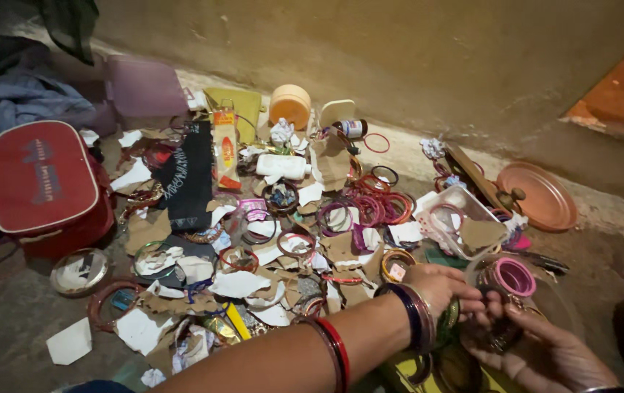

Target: The person sorts through a large pile of bangles and miscellaneous items on the floor, picking up bangles, separating them, and placing them into a red container. The person handles bangles of various colors and materials, occasionally moving other items aside.

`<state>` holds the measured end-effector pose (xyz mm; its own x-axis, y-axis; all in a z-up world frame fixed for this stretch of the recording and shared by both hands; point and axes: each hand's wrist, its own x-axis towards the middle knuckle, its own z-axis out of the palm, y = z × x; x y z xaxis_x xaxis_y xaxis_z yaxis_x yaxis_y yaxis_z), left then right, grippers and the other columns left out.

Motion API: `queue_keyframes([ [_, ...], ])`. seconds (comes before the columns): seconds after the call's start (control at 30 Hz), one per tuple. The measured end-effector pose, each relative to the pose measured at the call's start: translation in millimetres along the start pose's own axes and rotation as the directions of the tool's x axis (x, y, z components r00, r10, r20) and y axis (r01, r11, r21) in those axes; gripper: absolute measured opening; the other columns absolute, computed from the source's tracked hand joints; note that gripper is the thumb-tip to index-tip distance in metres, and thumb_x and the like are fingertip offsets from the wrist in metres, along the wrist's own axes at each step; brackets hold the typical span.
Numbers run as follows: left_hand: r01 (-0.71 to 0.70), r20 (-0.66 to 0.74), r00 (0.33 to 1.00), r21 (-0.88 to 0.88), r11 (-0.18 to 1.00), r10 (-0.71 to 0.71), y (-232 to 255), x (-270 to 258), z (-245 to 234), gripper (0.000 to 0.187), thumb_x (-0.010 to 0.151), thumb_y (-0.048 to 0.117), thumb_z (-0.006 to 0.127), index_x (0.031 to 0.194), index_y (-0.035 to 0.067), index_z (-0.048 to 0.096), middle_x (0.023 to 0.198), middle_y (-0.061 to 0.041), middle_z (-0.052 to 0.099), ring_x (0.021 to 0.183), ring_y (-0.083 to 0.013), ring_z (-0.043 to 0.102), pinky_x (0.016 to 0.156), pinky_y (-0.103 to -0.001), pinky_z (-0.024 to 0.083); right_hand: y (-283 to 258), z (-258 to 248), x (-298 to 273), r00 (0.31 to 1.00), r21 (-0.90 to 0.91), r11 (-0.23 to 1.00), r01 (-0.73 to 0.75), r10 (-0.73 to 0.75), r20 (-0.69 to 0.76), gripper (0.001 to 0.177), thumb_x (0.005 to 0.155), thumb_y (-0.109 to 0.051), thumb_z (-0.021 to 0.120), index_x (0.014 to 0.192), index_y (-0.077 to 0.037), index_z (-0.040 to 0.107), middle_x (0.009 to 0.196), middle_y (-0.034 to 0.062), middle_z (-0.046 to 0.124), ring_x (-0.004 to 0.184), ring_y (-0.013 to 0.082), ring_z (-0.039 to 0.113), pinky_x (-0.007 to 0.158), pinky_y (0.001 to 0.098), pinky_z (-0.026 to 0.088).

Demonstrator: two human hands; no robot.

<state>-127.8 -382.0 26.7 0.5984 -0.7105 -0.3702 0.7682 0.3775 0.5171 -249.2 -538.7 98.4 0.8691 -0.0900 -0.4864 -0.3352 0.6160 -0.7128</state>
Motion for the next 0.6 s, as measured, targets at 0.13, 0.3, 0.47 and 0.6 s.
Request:
queue_keyframes([
  [0.13, -0.063, 0.044, 0.997, -0.075, 0.995, 0.066, -6.3, 9.3, 3.9, 0.028, 0.094, -0.007, 0.063, 0.12, -0.002, 0.054, 0.095, -0.023, 0.072, 0.077, -0.0267, 0.075, 0.068, -0.036, 0.064, 0.5, -1.7, -2.9, 0.997, -0.007, 1.0, 0.024, -0.025, -0.071, 0.033, 0.1, -0.023, 0.064, 0.131, -0.01, 0.065, 0.116, 0.0118, 0.072, 0.118, 0.0302, 0.067, 0.101, 0.0755, 0.04],
  [0.3, -0.119, 0.107, 0.987, 0.001, 0.993, 0.118, -4.6, 9.0, -6.6, 0.024, 0.091, -0.007, 0.065, 0.115, -0.007, 0.059, 0.097, -0.024, 0.073, 0.079, -0.0291, 0.076, 0.068, -0.037, 0.065, 0.9, -2.5, -13.6, 1.0, 0.02, 1.0, 0.011, -0.011, 0.016, 0.032, 0.101, -0.02, 0.064, 0.13, -0.008, 0.062, 0.117, 0.0085, 0.073, 0.12, 0.0277, 0.067, 0.103, 0.0747, 0.04],
  [0.47, -0.109, 0.078, 0.991, 0.027, 0.994, 0.107, 4.4, 4.2, -12.7, 0.025, 0.09, -0.008, 0.065, 0.115, -0.008, 0.059, 0.097, -0.025, 0.073, 0.079, -0.0324, 0.076, 0.069, -0.039, 0.065, 7.5, 8.0, -26.2, 0.999, 0.043, 0.999, 0.019, -0.02, 0.032, 0.039, 0.102, -0.037, 0.063, 0.13, -0.01, 0.063, 0.112, 0.0119, 0.074, 0.109, 0.0294, 0.069, 0.1, 0.0704, 0.049],
  [0.6, -0.106, 0.061, 0.993, 0.025, 0.994, 0.104, 5.6, 2.6, -11.5, 0.023, 0.092, -0.005, 0.063, 0.115, -0.008, 0.059, 0.097, -0.027, 0.073, 0.079, -0.0336, 0.076, 0.068, -0.039, 0.065, 9.7, 42.1, -42.6, 0.934, -0.036, 0.999, -0.025, 0.011, -0.357, 0.054, 0.107, -0.051, 0.045, 0.138, -0.009, 0.057, 0.118, 0.0148, 0.066, 0.117, 0.0296, 0.061, 0.107, 0.07, 0.045],
])
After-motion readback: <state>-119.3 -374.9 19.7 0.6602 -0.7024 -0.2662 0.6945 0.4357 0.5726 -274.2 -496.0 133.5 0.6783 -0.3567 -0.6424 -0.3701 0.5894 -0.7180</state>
